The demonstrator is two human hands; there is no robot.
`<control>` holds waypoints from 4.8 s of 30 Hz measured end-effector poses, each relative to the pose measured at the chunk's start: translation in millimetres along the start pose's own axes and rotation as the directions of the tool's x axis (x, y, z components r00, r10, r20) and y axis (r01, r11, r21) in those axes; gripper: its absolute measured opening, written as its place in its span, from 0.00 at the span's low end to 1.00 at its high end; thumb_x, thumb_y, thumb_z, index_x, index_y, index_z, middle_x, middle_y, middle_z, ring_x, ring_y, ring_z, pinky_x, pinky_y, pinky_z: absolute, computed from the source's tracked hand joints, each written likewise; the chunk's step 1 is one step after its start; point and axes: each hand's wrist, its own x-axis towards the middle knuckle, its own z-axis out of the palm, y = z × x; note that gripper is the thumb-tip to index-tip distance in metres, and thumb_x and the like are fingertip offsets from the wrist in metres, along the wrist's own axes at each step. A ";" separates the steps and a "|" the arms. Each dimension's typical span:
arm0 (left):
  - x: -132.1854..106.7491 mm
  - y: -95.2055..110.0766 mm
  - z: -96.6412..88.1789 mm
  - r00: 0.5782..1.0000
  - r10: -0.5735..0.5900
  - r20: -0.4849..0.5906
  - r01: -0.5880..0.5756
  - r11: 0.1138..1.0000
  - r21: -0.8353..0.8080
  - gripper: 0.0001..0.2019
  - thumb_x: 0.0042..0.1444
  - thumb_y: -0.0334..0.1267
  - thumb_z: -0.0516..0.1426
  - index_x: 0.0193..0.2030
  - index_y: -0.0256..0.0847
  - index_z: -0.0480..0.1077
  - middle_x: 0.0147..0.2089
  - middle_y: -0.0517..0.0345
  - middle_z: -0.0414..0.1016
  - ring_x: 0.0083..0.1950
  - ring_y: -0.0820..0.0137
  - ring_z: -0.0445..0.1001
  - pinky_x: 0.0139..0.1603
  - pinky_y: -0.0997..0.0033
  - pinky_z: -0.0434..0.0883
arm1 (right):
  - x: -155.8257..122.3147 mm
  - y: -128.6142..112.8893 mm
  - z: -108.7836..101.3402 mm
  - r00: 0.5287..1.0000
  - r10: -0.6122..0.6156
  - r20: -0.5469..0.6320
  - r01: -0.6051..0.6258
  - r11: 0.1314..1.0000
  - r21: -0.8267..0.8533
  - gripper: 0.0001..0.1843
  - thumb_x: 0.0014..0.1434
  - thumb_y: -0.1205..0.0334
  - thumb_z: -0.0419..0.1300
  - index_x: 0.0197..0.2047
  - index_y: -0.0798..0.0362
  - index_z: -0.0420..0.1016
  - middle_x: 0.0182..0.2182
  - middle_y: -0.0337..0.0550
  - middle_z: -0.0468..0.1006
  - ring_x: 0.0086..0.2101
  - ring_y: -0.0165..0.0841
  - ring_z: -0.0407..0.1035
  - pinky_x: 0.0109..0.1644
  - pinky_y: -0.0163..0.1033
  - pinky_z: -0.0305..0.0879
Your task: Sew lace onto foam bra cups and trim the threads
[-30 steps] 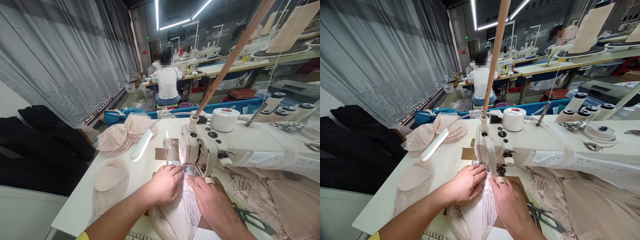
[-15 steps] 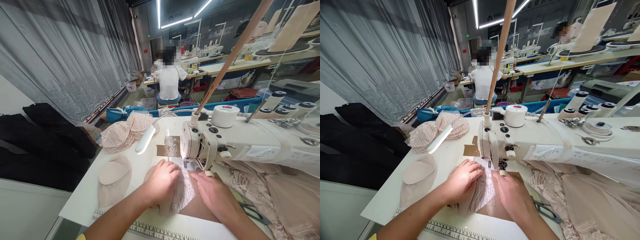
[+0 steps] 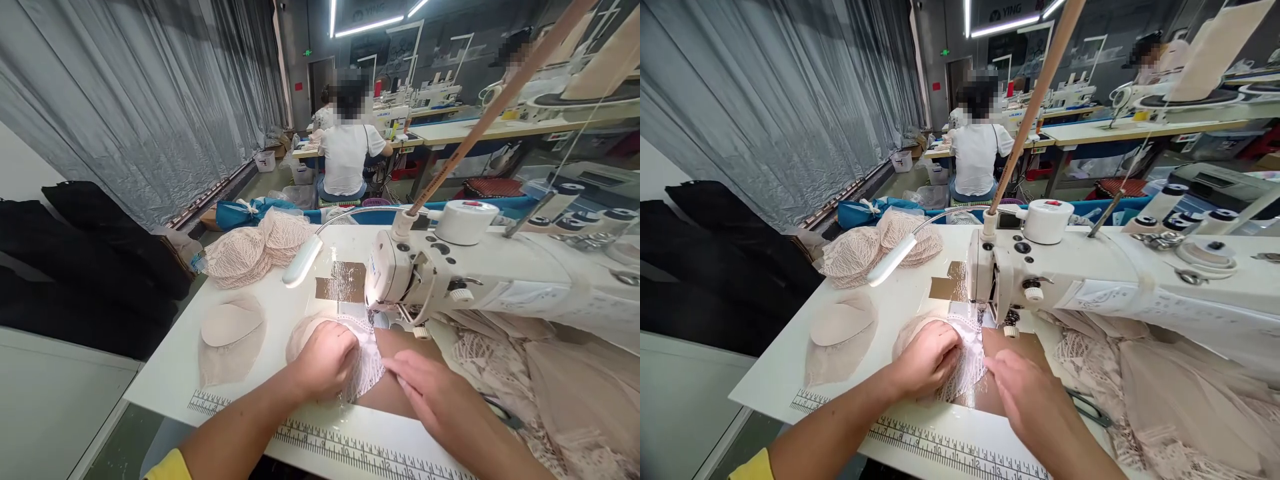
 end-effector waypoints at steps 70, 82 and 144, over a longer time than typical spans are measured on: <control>40.1 -30.9 -15.0 0.914 0.312 0.259 -0.377 0.891 0.255 0.19 0.60 0.35 0.53 0.58 0.38 0.65 0.60 0.48 0.67 0.46 0.62 0.66 0.45 0.64 0.64 | 29.0 13.4 31.0 0.974 -0.065 -0.216 0.023 0.981 -0.191 0.24 0.52 0.79 0.46 0.46 0.52 0.76 0.31 0.43 0.76 0.27 0.31 0.67 0.29 0.35 0.59; 32.1 -30.0 -13.5 0.897 0.372 0.238 -0.425 0.875 0.232 0.15 0.65 0.34 0.50 0.57 0.41 0.65 0.58 0.51 0.69 0.47 0.66 0.68 0.46 0.65 0.62 | 24.0 24.6 30.2 0.983 -0.114 -0.144 0.087 0.980 -0.179 0.29 0.55 0.78 0.45 0.56 0.52 0.71 0.44 0.47 0.78 0.32 0.30 0.73 0.31 0.32 0.67; 34.3 -24.7 -20.4 0.897 0.269 0.349 -0.363 0.901 0.239 0.27 0.55 0.37 0.53 0.63 0.37 0.59 0.64 0.58 0.63 0.46 0.63 0.65 0.42 0.63 0.64 | 32.1 17.3 26.8 0.948 -0.096 -0.305 0.050 0.987 -0.155 0.22 0.61 0.72 0.43 0.48 0.54 0.77 0.38 0.46 0.81 0.28 0.29 0.75 0.25 0.30 0.69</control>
